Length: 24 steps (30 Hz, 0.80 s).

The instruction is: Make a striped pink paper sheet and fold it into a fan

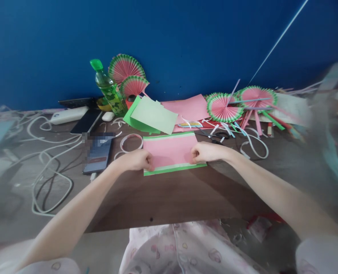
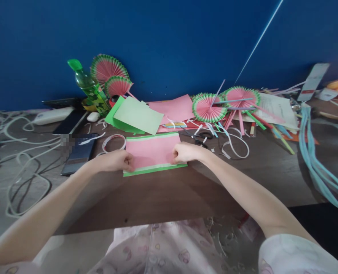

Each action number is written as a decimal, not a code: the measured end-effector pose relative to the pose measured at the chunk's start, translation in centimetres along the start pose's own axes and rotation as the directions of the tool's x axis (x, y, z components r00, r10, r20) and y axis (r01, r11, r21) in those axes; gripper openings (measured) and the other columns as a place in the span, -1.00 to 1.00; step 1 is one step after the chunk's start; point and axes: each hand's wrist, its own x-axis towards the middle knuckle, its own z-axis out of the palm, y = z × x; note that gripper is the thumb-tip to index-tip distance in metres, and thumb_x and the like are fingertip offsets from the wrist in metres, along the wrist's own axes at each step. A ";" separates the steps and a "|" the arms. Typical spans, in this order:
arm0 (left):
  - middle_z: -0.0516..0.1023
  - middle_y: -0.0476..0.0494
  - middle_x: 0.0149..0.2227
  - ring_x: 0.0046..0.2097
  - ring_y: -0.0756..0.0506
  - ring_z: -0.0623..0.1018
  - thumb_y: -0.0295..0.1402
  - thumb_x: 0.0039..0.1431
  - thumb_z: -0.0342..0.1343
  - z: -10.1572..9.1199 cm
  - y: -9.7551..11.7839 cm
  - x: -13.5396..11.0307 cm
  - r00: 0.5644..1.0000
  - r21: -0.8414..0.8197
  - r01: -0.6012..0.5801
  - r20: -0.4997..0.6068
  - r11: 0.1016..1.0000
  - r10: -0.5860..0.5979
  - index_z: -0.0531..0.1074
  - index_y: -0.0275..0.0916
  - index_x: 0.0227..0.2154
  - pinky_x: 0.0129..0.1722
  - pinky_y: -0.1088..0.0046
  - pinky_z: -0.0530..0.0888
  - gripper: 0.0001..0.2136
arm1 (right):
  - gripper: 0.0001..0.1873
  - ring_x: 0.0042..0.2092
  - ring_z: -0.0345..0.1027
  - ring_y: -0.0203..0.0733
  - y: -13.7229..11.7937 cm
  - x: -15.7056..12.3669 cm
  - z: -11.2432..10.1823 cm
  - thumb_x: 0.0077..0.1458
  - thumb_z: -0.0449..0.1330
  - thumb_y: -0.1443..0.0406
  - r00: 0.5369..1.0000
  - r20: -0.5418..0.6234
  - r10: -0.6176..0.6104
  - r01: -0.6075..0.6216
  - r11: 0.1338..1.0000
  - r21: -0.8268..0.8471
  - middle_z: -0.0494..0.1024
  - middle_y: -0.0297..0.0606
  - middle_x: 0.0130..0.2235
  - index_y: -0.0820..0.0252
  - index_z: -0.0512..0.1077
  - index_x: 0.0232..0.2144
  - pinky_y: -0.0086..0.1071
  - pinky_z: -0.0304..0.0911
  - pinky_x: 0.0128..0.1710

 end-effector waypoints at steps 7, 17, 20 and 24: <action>0.43 0.00 -0.60 -0.50 -0.02 0.38 -0.22 -0.17 0.09 0.3 0.1 -0.3 0.998 0.048 0.016 -0.057 0.999 -0.013 0.34 -0.24 -0.64 -0.53 0.49 0.15 -0.82 | -0.79 -0.51 0.26 -0.29 0.0 -0.1 0.0 -0.19 0.14 0.18 1.000 -0.007 0.001 -0.001 1.000 0.004 0.38 -0.34 -0.62 0.21 0.35 -0.65 -0.45 0.06 -0.51; 0.38 0.03 -0.62 -0.50 -0.01 0.35 -0.23 -0.14 0.09 0.5 0.6 -1.3 0.990 0.014 0.071 -0.122 0.997 -0.069 0.34 -0.22 -0.63 -0.49 0.50 0.16 -0.83 | -0.78 -0.50 0.25 -0.30 -0.1 0.0 0.1 -0.19 0.16 0.17 1.000 -0.019 0.005 -0.004 1.000 0.003 0.40 -0.33 -0.60 0.21 0.36 -0.64 -0.46 0.04 -0.52; 0.35 0.04 -0.62 -0.49 -0.02 0.34 -0.23 -0.13 0.08 0.6 0.4 -1.4 0.988 0.018 0.074 -0.134 0.997 -0.071 0.32 -0.22 -0.63 -0.48 0.50 0.16 -0.83 | -0.78 -0.51 0.24 -0.31 -0.1 -0.1 0.0 -0.18 0.15 0.17 1.000 -0.015 0.005 -0.005 1.000 0.006 0.39 -0.33 -0.61 0.21 0.35 -0.65 -0.46 0.03 -0.53; 0.37 0.03 -0.59 -0.45 -0.03 0.37 -0.24 -0.11 0.07 0.9 0.1 -1.3 0.986 0.038 0.065 -0.158 0.997 -0.058 0.32 -0.21 -0.62 -0.44 0.50 0.18 -0.84 | -0.79 -0.50 0.24 -0.30 -0.1 -0.1 0.0 -0.19 0.14 0.18 1.000 -0.020 0.005 -0.004 1.000 0.015 0.39 -0.34 -0.61 0.21 0.37 -0.64 -0.45 0.03 -0.52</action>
